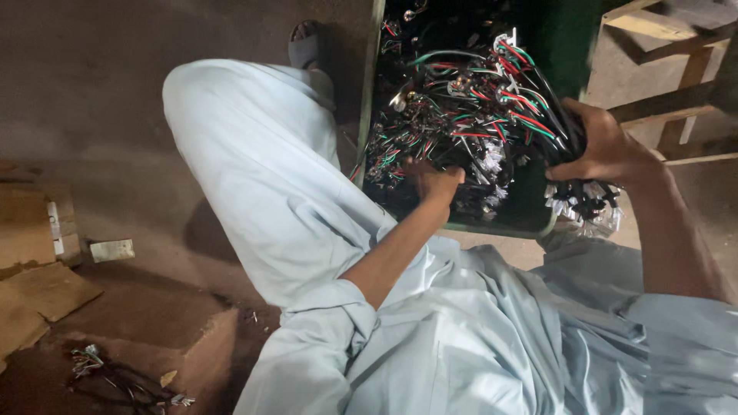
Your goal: The person gathers wire harnesses with black cables and colored wires from a green bin, aligns and bundles them together by hand, and places the finished bundles onto a nearby work table. They repeatedly pull loose harnesses from the bin and sort them into grouped bunches.
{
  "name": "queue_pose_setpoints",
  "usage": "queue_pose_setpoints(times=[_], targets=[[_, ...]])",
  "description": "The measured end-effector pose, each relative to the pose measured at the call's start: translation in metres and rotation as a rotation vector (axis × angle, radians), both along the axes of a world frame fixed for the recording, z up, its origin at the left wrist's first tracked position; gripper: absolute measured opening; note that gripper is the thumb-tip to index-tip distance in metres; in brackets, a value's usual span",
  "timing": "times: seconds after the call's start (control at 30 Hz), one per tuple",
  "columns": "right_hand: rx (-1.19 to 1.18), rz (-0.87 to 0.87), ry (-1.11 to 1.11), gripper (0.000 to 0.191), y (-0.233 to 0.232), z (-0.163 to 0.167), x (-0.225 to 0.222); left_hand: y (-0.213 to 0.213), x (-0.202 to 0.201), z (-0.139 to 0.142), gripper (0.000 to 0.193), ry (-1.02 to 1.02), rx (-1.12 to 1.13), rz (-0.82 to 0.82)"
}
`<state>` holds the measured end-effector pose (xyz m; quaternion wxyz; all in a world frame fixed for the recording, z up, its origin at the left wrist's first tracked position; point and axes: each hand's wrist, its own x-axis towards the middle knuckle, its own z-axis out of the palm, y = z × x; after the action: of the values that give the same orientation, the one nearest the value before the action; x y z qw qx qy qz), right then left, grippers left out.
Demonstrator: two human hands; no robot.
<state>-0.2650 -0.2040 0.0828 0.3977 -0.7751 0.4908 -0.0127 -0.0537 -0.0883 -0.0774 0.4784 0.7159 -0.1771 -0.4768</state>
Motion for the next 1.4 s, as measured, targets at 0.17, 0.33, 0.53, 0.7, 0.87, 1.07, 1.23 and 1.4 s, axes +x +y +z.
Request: queue_pose_setpoints(times=[0.17, 0.33, 0.53, 0.7, 0.87, 1.07, 1.23, 1.4], targets=[[0.004, -0.019, -0.134, 0.090, 0.010, 0.022, 0.005, 0.024, 0.020, 0.050, 0.084, -0.359, 0.022, 0.062], [0.050, -0.018, -0.321, 0.097, 0.021, 0.065, 0.003, 0.010, 0.047, 0.107, 0.093, -0.587, -0.404, -0.230], [0.023, -0.081, -0.251, 0.084, 0.037, 0.091, -0.023, -0.024, 0.032, 0.132, 0.102, -0.402, -1.073, -0.489], [0.047, 0.033, 0.008, 0.078, 0.033, 0.100, -0.041, -0.047, -0.003, 0.123, 0.064, 0.782, -0.630, -0.961], [0.193, -0.048, -0.377, 0.075, 0.044, 0.105, -0.033, -0.052, -0.009, 0.117, 0.070, -0.160, -1.053, -0.823], [0.151, -0.013, -0.345, 0.066, 0.049, 0.103, -0.017, -0.039, -0.009, 0.141, 0.075, 0.375, -0.788, -0.868], [0.162, -0.216, -0.796, 0.068, 0.073, 0.068, -0.021, -0.024, -0.007, 0.172, 0.087, 0.408, -0.758, -0.770], [-0.053, -0.260, -0.672, 0.060, 0.092, 0.042, -0.010, -0.018, -0.027, 0.199, 0.097, 0.399, -0.711, -0.648]])
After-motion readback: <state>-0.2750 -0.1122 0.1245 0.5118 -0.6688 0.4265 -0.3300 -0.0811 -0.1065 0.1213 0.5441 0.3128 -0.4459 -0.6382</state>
